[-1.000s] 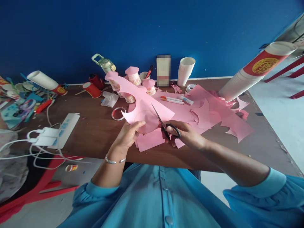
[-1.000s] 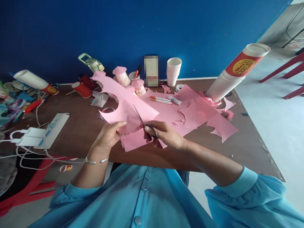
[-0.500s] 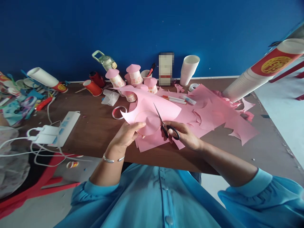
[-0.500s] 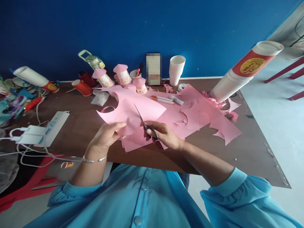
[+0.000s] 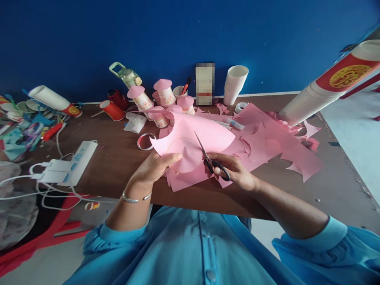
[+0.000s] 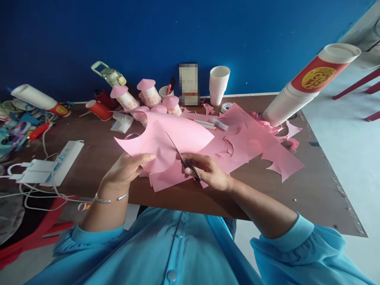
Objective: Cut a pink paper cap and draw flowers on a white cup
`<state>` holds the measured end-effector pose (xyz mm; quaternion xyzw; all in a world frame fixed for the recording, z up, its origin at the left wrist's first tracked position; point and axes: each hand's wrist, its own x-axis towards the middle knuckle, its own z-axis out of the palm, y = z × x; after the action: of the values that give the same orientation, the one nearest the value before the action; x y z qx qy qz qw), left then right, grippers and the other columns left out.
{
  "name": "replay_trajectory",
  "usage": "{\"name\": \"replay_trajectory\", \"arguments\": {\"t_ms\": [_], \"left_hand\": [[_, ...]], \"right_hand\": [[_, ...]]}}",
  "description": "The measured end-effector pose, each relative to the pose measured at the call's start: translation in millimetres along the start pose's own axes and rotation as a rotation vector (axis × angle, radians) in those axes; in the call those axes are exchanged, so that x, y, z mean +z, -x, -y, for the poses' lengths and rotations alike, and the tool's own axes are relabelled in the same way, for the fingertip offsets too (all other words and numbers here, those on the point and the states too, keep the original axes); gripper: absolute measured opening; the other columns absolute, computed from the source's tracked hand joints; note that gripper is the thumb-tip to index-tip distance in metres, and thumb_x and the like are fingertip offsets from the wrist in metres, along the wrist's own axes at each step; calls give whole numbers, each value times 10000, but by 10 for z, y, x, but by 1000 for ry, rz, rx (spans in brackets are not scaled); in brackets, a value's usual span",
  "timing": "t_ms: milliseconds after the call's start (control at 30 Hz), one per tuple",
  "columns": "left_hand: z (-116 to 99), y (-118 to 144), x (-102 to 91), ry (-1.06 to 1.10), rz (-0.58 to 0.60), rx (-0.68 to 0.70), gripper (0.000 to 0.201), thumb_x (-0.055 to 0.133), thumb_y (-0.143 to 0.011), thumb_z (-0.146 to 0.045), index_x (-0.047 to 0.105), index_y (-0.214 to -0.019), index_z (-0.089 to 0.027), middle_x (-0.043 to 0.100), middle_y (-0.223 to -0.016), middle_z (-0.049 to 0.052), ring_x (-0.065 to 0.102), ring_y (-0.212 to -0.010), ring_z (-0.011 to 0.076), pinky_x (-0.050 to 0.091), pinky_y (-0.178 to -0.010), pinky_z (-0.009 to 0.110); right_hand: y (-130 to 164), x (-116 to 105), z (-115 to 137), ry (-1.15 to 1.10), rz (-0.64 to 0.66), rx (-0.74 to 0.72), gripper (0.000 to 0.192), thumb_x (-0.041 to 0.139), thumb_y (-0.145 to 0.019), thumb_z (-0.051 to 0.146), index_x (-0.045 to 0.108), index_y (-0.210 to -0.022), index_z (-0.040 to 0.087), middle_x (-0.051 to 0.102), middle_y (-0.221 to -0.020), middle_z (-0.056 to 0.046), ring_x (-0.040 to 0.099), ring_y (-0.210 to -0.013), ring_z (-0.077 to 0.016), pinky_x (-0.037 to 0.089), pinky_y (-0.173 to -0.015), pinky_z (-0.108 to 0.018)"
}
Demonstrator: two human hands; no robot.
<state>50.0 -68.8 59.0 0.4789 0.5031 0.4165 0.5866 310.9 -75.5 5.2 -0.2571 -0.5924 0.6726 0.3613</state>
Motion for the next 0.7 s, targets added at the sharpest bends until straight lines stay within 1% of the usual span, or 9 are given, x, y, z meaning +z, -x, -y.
{"name": "replay_trajectory", "arguments": {"t_ms": [67, 167, 300, 400, 533, 600, 700], "left_hand": [[40, -15, -39, -39, 34, 44, 395, 871, -764, -350, 791, -1085, -135, 813, -1020, 77, 741, -987, 251, 630, -904, 357], [81, -23, -84, -99, 72, 63, 431, 855, -816, -386, 777, -1164, -143, 810, -1116, 95, 731, -1119, 294, 620, -989, 395], [56, -14, -79, -134, 104, 88, 479, 845, -844, -433, 766, -1217, -144, 803, -1189, 121, 721, -1178, 328, 616, -1030, 427], [14, -14, -60, -135, 114, 114, 553, 847, -841, -454, 738, -1293, -155, 808, -1173, 118, 714, -1214, 344, 601, -1079, 454], [-2, -32, -72, -175, 135, 154, 606, 831, -854, -475, 709, -1361, -166, 820, -1059, 102, 720, -1204, 346, 566, -1138, 484], [4, -35, -85, -193, 141, 166, 606, 827, -858, -476, 706, -1367, -171, 822, -1049, 96, 720, -1201, 341, 546, -1164, 487], [6, -22, -92, -198, 111, 151, 551, 836, -854, -456, 729, -1315, -174, 820, -1047, 91, 725, -1192, 335, 550, -1160, 473]], "right_hand": [[8, 9, 21, 3, 0, -10, 563, 734, -951, 657, 686, -1210, 159, 664, -903, -40, 587, -778, -138, 514, -673, -264], [14, 22, 39, 9, 3, -22, 549, 720, -957, 667, 683, -1154, 156, 654, -897, -41, 573, -777, -140, 504, -665, -267], [22, 27, 39, 5, 9, -27, 541, 702, -960, 686, 684, -1053, 154, 642, -885, -38, 560, -754, -129, 491, -640, -254], [34, 26, 27, 6, 2, -6, 559, 699, -953, 702, 687, -1053, 153, 649, -891, -42, 570, -737, -127, 492, -615, -249], [52, 26, 0, 0, -10, 19, 582, 701, -949, 709, 689, -1110, 150, 654, -888, -40, 575, -697, -118, 487, -575, -241], [59, 27, -17, -4, -19, 25, 576, 707, -953, 694, 688, -1141, 150, 658, -889, -37, 577, -681, -112, 490, -567, -240], [69, 28, -45, -3, -40, 37, 576, 721, -954, 673, 688, -1194, 150, 671, -895, -40, 584, -668, -109, 506, -569, -242]]}}
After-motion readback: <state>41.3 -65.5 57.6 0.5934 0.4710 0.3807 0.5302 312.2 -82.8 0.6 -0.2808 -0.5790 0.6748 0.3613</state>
